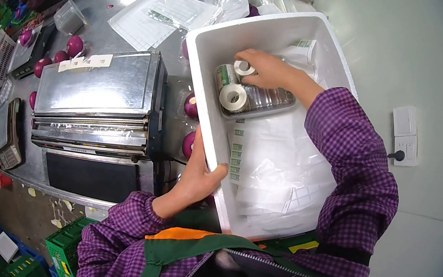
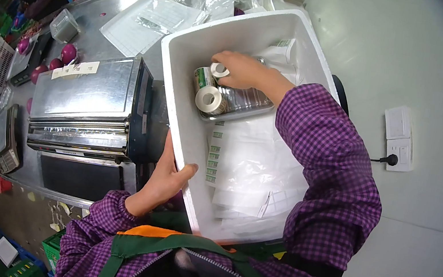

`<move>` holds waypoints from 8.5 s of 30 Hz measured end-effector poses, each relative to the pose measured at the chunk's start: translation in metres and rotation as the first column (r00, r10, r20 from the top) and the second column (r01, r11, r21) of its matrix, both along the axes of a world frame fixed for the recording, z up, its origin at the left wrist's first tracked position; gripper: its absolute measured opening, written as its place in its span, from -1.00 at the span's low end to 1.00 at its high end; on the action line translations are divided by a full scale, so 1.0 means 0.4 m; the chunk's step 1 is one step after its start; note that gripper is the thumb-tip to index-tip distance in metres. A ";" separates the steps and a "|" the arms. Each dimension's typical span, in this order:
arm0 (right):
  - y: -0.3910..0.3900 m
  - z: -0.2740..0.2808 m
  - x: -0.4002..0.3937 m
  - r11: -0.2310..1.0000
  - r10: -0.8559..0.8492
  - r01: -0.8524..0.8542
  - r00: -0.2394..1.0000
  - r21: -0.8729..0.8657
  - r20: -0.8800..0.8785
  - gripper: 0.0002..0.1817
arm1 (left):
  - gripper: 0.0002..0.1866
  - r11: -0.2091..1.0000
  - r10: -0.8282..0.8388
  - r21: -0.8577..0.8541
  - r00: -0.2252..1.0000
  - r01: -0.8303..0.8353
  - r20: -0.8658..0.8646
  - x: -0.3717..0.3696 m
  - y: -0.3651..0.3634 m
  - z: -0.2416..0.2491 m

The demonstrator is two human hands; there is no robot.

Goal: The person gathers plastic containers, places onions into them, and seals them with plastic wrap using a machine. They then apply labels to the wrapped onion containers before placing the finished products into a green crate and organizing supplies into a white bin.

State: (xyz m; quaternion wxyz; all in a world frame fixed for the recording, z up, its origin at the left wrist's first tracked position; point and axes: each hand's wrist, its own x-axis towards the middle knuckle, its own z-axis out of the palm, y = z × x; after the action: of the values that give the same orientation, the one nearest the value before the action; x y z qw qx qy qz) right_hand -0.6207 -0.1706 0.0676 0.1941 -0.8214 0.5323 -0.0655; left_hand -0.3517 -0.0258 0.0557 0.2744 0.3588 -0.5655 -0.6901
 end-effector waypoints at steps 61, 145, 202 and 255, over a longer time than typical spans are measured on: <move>0.007 -0.041 -0.072 0.854 -0.402 0.073 0.721 0.514 0.565 -0.74 | -0.47 0.976 -0.054 0.175 0.925 0.128 -0.376 0.049 -0.014 0.112; 0.741 0.399 0.075 0.871 0.051 -0.067 0.998 0.486 0.048 -0.31 | -0.49 0.971 -0.042 0.191 0.894 0.141 -0.446 -0.001 -0.004 0.109; -0.135 -0.122 -0.534 0.629 -0.553 0.379 0.832 -0.679 -0.047 -0.24 | -0.46 0.879 -0.228 0.384 0.957 0.282 -0.181 0.072 0.059 -0.312; 1.251 -0.116 0.704 0.448 -0.301 0.318 -0.826 0.836 0.476 -0.63 | -0.36 0.495 -0.626 0.319 0.586 0.808 -0.514 0.203 0.475 -0.095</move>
State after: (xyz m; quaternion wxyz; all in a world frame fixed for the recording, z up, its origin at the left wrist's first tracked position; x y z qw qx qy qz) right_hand -0.3391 0.3297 0.0212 0.4431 0.0889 0.4331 -0.7799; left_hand -0.2706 0.1644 0.0178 -0.0618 0.0243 -0.3978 -0.9151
